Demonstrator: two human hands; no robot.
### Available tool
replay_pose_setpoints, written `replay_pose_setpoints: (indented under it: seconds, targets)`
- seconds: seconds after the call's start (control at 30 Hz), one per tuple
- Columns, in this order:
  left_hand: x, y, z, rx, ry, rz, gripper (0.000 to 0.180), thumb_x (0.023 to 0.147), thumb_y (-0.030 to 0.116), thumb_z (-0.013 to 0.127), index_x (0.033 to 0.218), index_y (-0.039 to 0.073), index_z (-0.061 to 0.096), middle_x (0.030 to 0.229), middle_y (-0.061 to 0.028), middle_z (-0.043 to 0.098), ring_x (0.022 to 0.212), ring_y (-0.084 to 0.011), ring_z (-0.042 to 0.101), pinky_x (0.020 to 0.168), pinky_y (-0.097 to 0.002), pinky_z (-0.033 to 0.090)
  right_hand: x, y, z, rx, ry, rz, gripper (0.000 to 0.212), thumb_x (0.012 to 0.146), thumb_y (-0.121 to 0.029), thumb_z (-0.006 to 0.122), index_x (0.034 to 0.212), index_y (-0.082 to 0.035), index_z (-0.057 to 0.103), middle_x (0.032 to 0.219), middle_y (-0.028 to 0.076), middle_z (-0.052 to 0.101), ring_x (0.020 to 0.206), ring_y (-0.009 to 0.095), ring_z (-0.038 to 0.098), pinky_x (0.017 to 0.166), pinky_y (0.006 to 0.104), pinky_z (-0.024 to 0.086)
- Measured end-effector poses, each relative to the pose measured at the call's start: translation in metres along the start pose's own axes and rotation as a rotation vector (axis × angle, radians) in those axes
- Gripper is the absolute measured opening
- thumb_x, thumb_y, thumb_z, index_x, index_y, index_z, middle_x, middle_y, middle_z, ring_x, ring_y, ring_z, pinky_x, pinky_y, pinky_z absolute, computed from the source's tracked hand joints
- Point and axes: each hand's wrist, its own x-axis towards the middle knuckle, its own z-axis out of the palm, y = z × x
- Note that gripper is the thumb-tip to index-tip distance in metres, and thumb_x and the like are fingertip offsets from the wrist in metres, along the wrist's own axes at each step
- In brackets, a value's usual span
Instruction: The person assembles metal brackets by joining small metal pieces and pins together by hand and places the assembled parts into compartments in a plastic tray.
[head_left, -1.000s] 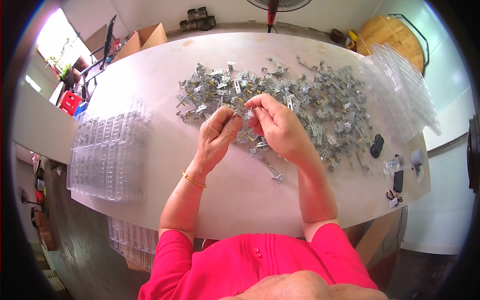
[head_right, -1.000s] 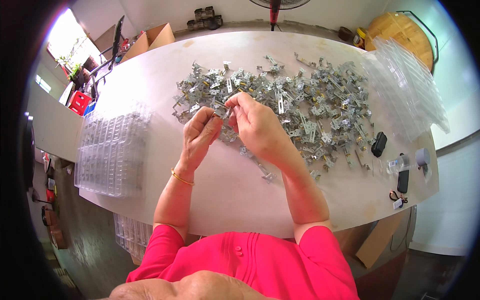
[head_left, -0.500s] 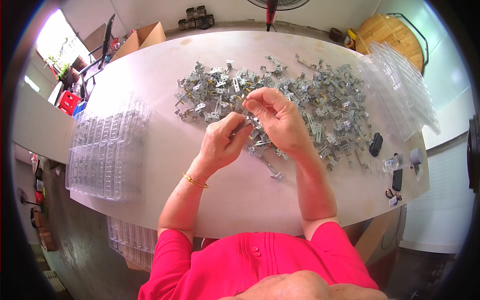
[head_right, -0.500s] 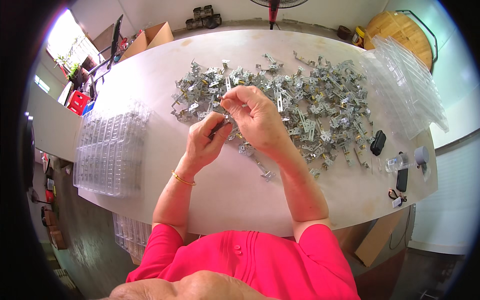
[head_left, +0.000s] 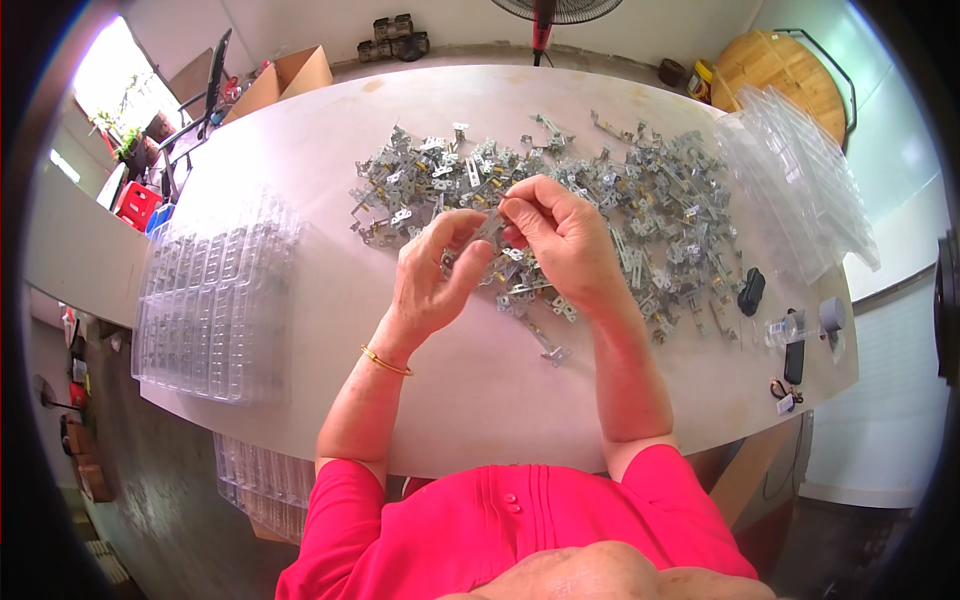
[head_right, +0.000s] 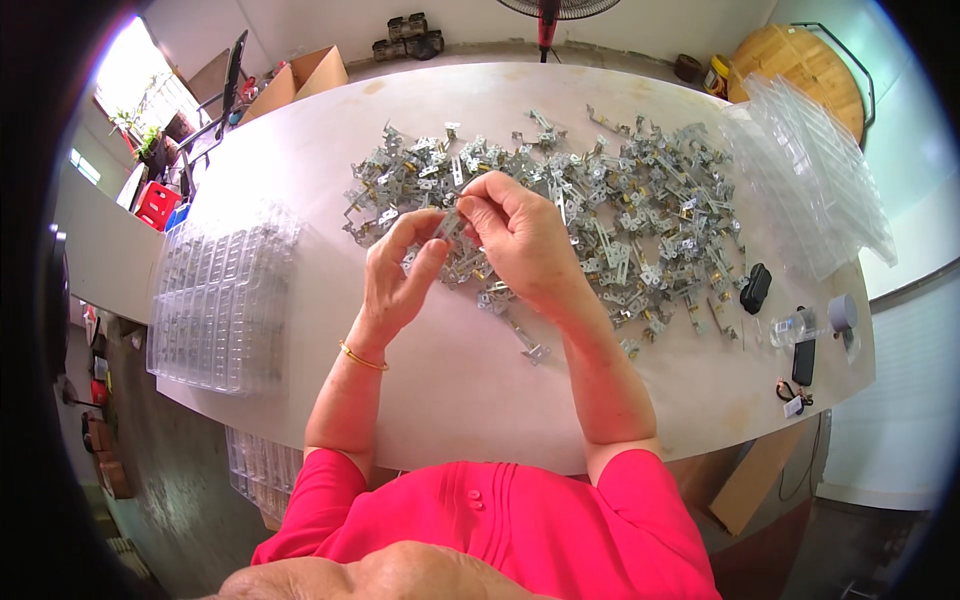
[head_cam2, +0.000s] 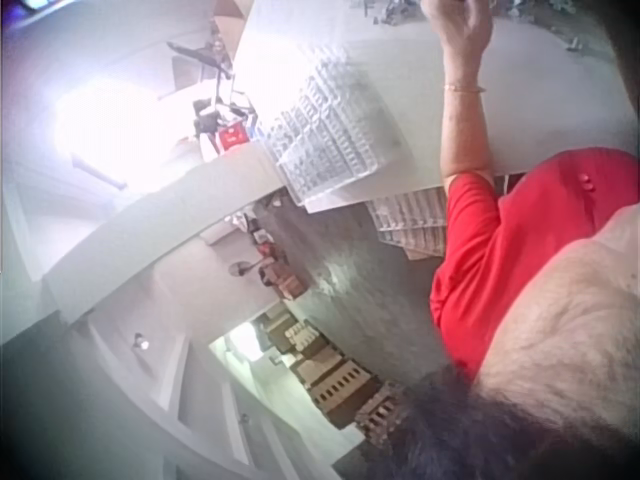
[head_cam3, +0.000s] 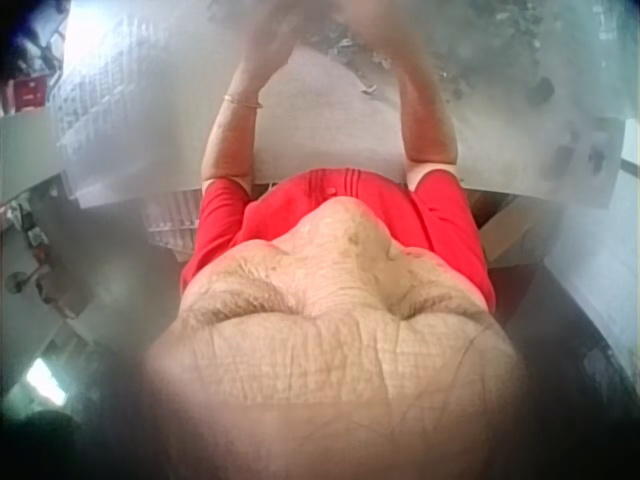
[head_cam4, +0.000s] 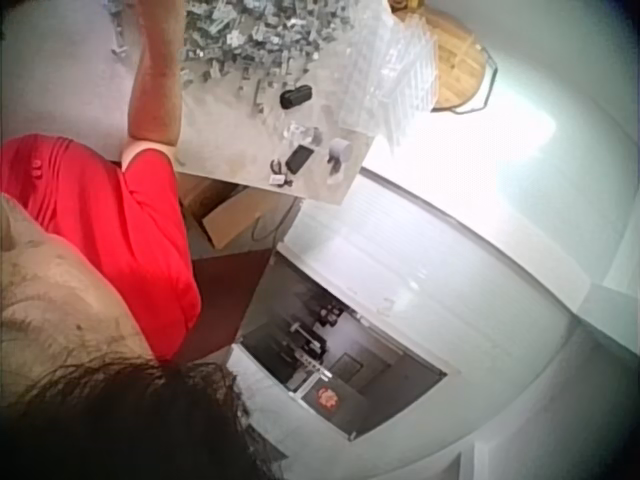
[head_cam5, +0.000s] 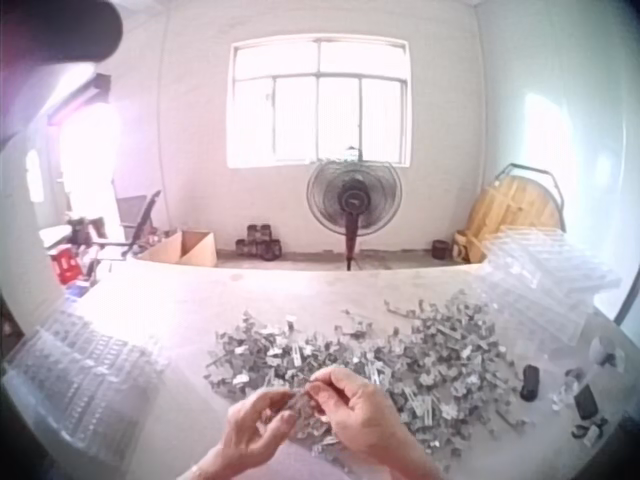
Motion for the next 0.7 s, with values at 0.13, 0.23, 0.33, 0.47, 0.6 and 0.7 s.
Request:
replay_pose_setpoints:
  seconds: [0.13,0.23,0.33,0.47,0.6,0.7]
  targets:
    - [0.001,0.002,-0.013,-0.206,-0.197,-0.326,0.026,0.096,0.019,0.063,0.113,0.0,0.065,0.083,-0.004,0.067,0.073,-0.0096,0.059,0.067,-0.0297,0.048,-0.001,-0.002,-0.003,0.031,0.069,-0.05,0.01,0.102,-0.011,0.062,0.102,-0.002,0.066,0.088,-0.001,0.066,0.08,0.007,0.062,0.073,0.0245,0.053]
    - [0.002,0.003,-0.013,-0.407,-0.319,-0.409,0.023,0.099,0.019,0.06,0.111,0.0,0.065,0.084,-0.0018,0.066,0.074,-0.0079,0.059,0.067,-0.0271,0.048,0.002,0.006,0.0,-0.075,0.139,-0.152,0.01,0.102,-0.012,0.063,0.101,-0.003,0.066,0.086,-0.001,0.065,0.078,0.006,0.06,0.07,0.0247,0.053]
    - [-0.001,0.0,-0.01,-0.34,-0.257,-0.473,0.023,0.102,0.013,0.058,0.116,-0.003,0.064,0.088,-0.0036,0.067,0.081,-0.0093,0.061,0.075,-0.0257,0.051,0.001,0.004,0.0,-0.288,0.237,-0.257,0.008,0.099,-0.012,0.065,0.099,-0.004,0.066,0.08,0.004,0.065,0.07,0.012,0.061,0.064,0.0287,0.05]
    - [-0.002,-0.005,-0.006,-0.26,-0.105,-0.408,0.02,0.102,0.014,0.062,0.114,-0.002,0.064,0.087,-0.0022,0.067,0.077,-0.0073,0.06,0.069,-0.0228,0.051,-0.01,-0.012,0.006,-0.399,0.164,-0.165,0.008,0.096,-0.015,0.067,0.094,-0.007,0.066,0.074,0.012,0.066,0.061,0.026,0.063,0.057,0.0363,0.048]
    - [-0.005,-0.006,0.0,-0.1,-0.005,-0.295,0.017,0.096,0.011,0.067,0.108,0.0,0.064,0.084,-0.001,0.066,0.073,-0.0069,0.058,0.063,-0.0243,0.049,-0.012,-0.013,0.01,-0.519,0.147,-0.189,0.01,0.095,-0.017,0.067,0.092,-0.007,0.065,0.072,0.013,0.066,0.062,0.031,0.065,0.056,0.04,0.048]
    - [-0.005,-0.005,0.003,0.041,-0.005,-0.225,0.017,0.095,0.009,0.068,0.109,0.001,0.063,0.086,-0.0036,0.067,0.074,-0.0086,0.06,0.063,-0.0254,0.051,-0.013,-0.013,0.009,-0.588,0.156,-0.168,0.012,0.095,-0.017,0.066,0.09,-0.007,0.063,0.075,0.014,0.067,0.068,0.035,0.066,0.058,0.0426,0.05]
